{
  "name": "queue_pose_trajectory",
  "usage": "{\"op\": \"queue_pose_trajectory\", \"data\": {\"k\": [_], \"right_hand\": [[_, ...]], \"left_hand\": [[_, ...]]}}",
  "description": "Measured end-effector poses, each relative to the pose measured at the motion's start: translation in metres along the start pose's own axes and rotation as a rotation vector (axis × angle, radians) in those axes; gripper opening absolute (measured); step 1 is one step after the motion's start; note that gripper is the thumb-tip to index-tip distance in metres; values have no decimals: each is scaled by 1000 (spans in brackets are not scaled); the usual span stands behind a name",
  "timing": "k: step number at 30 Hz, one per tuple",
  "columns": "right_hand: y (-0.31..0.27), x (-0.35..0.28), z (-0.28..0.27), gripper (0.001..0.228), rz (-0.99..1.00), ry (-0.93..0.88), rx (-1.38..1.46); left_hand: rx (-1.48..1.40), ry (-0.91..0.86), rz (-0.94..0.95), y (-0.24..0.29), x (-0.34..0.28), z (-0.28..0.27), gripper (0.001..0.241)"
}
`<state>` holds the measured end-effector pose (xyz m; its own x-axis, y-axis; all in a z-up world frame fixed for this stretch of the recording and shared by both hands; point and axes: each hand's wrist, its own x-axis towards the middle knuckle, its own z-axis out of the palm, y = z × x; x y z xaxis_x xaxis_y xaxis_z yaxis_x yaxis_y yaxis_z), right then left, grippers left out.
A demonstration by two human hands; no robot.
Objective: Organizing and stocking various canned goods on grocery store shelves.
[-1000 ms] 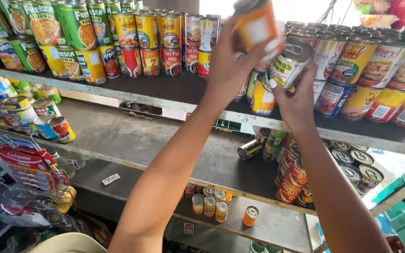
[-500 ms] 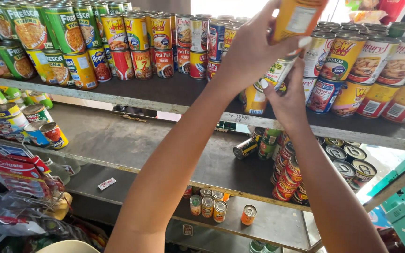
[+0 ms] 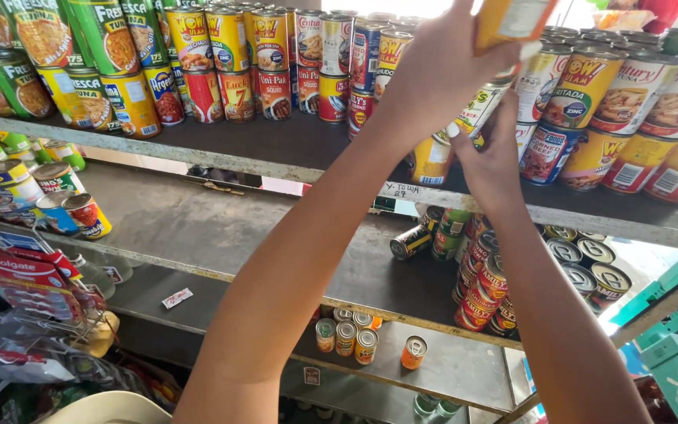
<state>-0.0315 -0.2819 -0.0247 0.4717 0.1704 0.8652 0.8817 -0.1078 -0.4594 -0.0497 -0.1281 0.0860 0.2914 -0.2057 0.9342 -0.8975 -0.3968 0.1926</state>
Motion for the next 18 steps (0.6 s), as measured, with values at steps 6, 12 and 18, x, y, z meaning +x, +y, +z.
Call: {"op": "queue_pose_trajectory", "data": {"k": [6,12,18], "right_hand": [[15,6,-13,65,133,156,282],[-12,19,-21,72,95,269,689],[-76,34,-6,68,27,198,515]], "left_hand": [[-450,149,-117,-19,-32,-17,53],[-82,-1,-202,-2,-94,-44,59],[-46,-47,-229,12,-112,-32,77]]}}
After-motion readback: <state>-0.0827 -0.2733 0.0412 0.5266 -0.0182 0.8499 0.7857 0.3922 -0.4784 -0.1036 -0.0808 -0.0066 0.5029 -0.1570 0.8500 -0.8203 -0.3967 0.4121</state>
